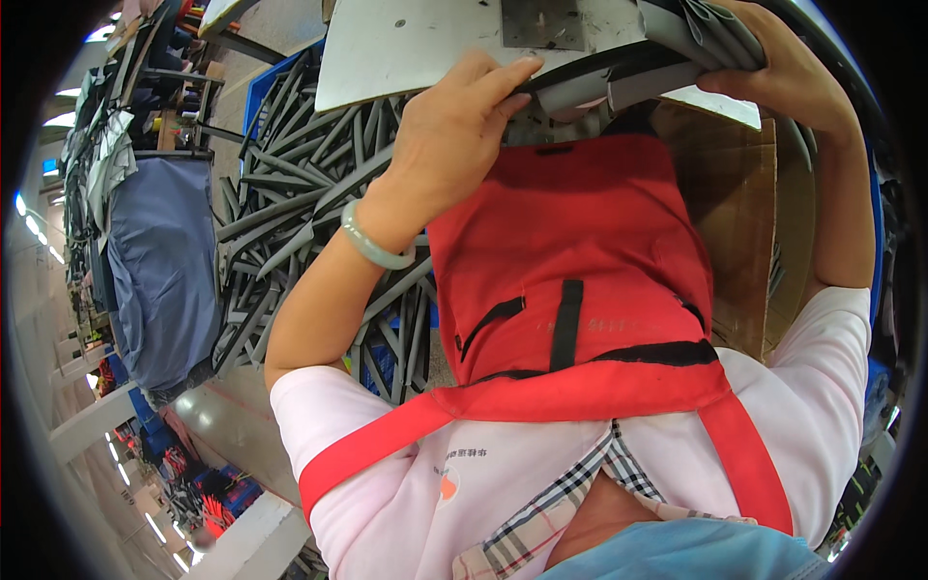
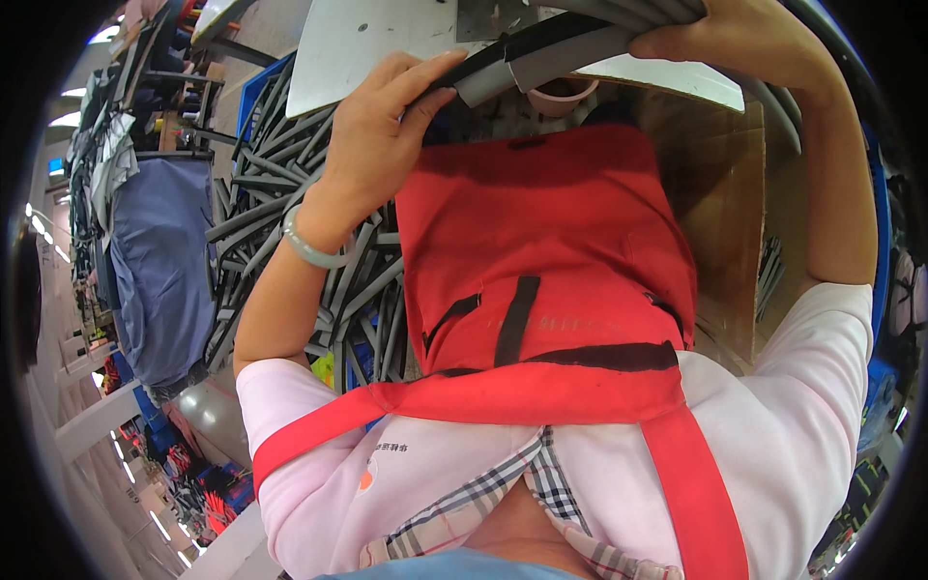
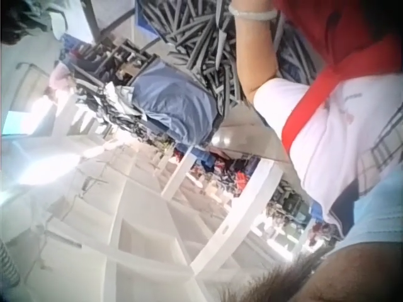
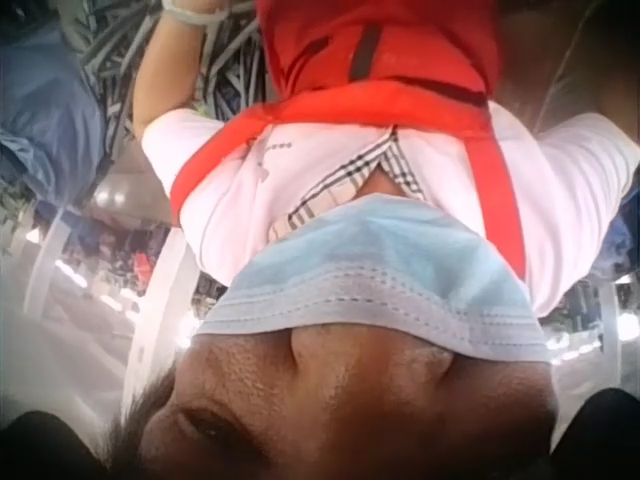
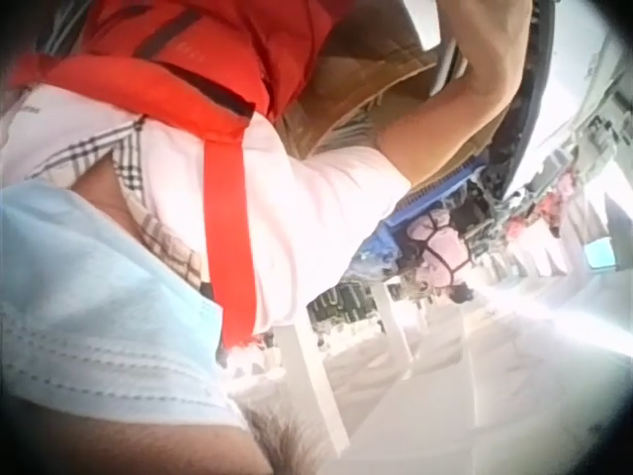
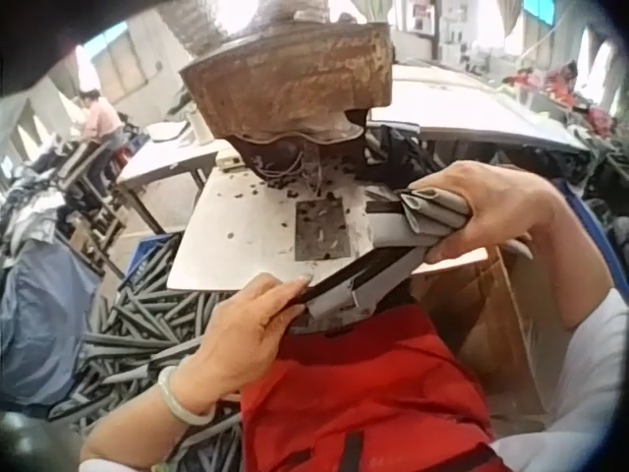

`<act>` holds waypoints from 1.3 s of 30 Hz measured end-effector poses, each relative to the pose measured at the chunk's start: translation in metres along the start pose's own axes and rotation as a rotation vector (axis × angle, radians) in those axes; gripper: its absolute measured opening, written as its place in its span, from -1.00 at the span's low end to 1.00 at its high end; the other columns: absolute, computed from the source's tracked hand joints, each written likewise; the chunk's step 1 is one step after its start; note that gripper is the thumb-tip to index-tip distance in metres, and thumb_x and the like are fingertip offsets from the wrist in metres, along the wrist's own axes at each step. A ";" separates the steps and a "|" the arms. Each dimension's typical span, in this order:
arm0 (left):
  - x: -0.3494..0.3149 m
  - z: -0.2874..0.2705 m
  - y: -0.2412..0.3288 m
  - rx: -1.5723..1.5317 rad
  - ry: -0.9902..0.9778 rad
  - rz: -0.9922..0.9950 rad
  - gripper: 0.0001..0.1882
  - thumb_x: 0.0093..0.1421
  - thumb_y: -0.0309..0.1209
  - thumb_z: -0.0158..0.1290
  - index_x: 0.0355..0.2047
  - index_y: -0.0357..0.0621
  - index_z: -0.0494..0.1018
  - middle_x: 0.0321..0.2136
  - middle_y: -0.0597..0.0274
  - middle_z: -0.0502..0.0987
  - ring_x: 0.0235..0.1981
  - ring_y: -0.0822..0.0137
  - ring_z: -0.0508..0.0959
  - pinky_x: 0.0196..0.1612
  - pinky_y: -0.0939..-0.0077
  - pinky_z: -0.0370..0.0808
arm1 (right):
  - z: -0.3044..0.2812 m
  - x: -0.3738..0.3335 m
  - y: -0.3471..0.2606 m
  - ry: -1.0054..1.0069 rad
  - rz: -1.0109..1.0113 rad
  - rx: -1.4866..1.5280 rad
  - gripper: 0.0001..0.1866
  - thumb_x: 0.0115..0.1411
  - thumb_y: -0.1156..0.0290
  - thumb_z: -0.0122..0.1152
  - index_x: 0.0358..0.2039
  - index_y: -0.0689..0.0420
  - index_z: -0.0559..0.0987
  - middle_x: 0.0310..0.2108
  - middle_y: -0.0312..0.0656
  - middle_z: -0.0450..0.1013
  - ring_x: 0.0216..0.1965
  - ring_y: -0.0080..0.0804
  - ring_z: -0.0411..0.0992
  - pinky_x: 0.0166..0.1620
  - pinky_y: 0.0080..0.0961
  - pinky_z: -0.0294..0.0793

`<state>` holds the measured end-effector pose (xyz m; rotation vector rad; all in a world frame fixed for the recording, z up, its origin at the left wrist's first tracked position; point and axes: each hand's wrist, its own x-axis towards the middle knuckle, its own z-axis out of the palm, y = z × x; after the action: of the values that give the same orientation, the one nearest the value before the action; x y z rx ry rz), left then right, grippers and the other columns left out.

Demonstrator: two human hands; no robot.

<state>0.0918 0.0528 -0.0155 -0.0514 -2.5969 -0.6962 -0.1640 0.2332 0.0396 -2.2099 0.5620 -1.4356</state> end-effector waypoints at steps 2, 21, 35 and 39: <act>0.006 -0.006 -0.005 -0.183 -0.043 -0.050 -0.75 0.21 -0.41 0.12 -0.11 -0.20 0.54 -0.43 0.23 0.55 -0.47 0.19 0.54 -0.37 0.40 0.49 | -0.009 -0.004 -0.003 0.016 0.020 0.001 -0.54 -0.10 0.35 0.47 -0.17 0.25 0.56 -0.34 -0.21 0.56 -0.33 -0.48 0.46 -0.16 -0.48 0.47; 0.096 -0.005 -0.044 -0.582 -0.123 -0.524 -0.60 0.17 -0.29 0.19 -0.09 -0.38 0.55 -0.63 0.19 0.57 -0.71 0.59 0.33 -0.63 0.69 0.25 | -0.049 -0.011 -0.023 0.155 1.301 -0.667 -0.68 -0.04 0.31 0.44 -0.35 0.23 0.57 -0.45 -0.33 0.50 -0.37 -0.59 0.40 -0.29 -0.54 0.41; 0.112 0.002 -0.050 -0.577 -0.104 -0.473 -0.67 0.21 -0.33 0.18 -0.13 -0.36 0.57 -0.64 0.23 0.54 -0.75 0.62 0.30 -0.65 0.74 0.22 | -0.062 -0.023 -0.015 0.214 1.328 -0.572 -0.69 -0.03 0.30 0.42 -0.35 0.25 0.60 -0.44 -0.30 0.52 -0.37 -0.55 0.43 -0.26 -0.54 0.43; 0.115 0.000 -0.050 -0.596 -0.103 -0.476 -0.70 0.24 -0.36 0.16 -0.12 -0.36 0.56 -0.64 0.26 0.52 -0.75 0.65 0.27 -0.64 0.77 0.19 | -0.061 -0.022 -0.016 0.302 1.302 -0.514 -0.66 -0.04 0.32 0.45 -0.30 0.26 0.59 -0.39 -0.28 0.52 -0.33 -0.53 0.43 -0.22 -0.54 0.43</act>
<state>-0.0193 0.0006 0.0109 0.3654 -2.4121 -1.6550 -0.2275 0.2497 0.0541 -1.2523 2.1221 -0.8732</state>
